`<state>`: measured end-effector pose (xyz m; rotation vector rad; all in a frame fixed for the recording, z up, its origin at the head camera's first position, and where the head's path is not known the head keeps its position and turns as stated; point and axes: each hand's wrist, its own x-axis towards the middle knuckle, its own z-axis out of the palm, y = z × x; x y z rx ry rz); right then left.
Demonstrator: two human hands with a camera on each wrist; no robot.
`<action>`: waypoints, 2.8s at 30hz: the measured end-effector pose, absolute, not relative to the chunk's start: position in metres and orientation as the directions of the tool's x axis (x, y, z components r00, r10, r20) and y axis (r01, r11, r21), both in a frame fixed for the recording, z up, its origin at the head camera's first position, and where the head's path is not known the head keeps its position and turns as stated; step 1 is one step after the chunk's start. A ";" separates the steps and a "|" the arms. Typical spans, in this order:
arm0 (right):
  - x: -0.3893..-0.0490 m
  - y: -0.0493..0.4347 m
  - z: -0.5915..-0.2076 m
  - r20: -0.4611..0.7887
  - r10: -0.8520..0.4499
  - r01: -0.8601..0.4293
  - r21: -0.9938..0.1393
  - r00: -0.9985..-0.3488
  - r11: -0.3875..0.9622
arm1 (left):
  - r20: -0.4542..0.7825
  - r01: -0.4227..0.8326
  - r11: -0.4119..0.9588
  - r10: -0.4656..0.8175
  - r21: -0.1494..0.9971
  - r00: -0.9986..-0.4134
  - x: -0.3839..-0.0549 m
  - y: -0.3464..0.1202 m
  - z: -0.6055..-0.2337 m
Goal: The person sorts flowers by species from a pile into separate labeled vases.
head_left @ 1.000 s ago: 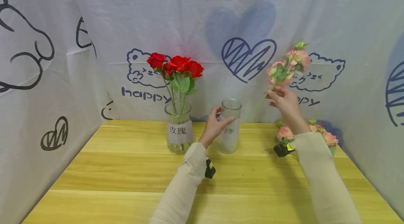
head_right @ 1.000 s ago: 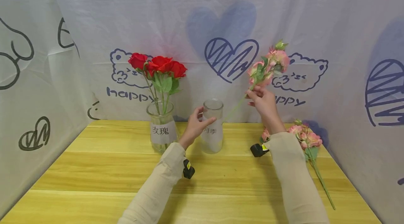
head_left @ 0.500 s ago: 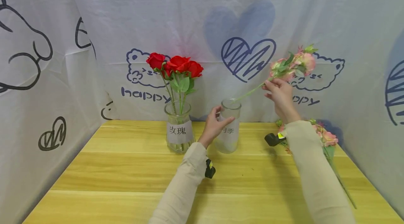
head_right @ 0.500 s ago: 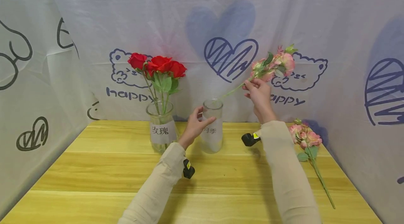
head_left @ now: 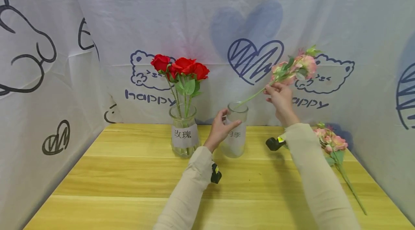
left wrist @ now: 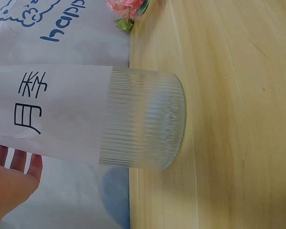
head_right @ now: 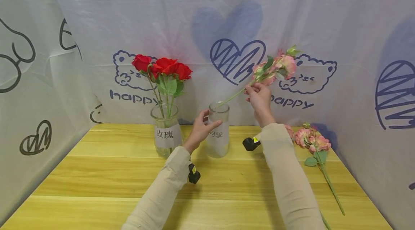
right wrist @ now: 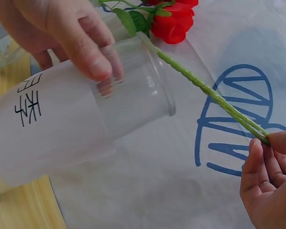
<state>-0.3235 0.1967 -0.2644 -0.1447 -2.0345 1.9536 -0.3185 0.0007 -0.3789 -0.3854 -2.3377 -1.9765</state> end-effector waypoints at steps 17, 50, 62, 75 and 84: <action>-0.335 0.175 -0.269 0.363 0.111 -0.299 -0.877 -0.925 0.377 | 0.209 0.231 0.140 0.155 0.963 -0.966 -0.319 0.001 -0.380; -0.325 0.174 -0.282 0.361 -0.085 -0.330 -0.699 -0.929 0.634 | 0.202 0.218 0.108 0.144 0.970 -0.969 -0.320 0.003 -0.384; -0.316 0.203 -0.290 0.304 -0.064 -0.278 -0.741 -0.951 0.611 | 0.151 0.165 0.156 0.102 0.974 -0.983 -0.320 0.004 -0.415; -0.285 0.252 -0.291 0.226 -0.058 -0.204 -0.705 -0.972 0.679 | 0.168 0.183 0.160 0.105 0.970 -0.980 -0.317 0.003 -0.414; -0.261 0.299 -0.301 0.220 0.012 -0.155 -0.726 -0.976 0.670 | 0.186 0.202 0.168 0.108 0.965 -0.977 -0.317 0.002 -0.413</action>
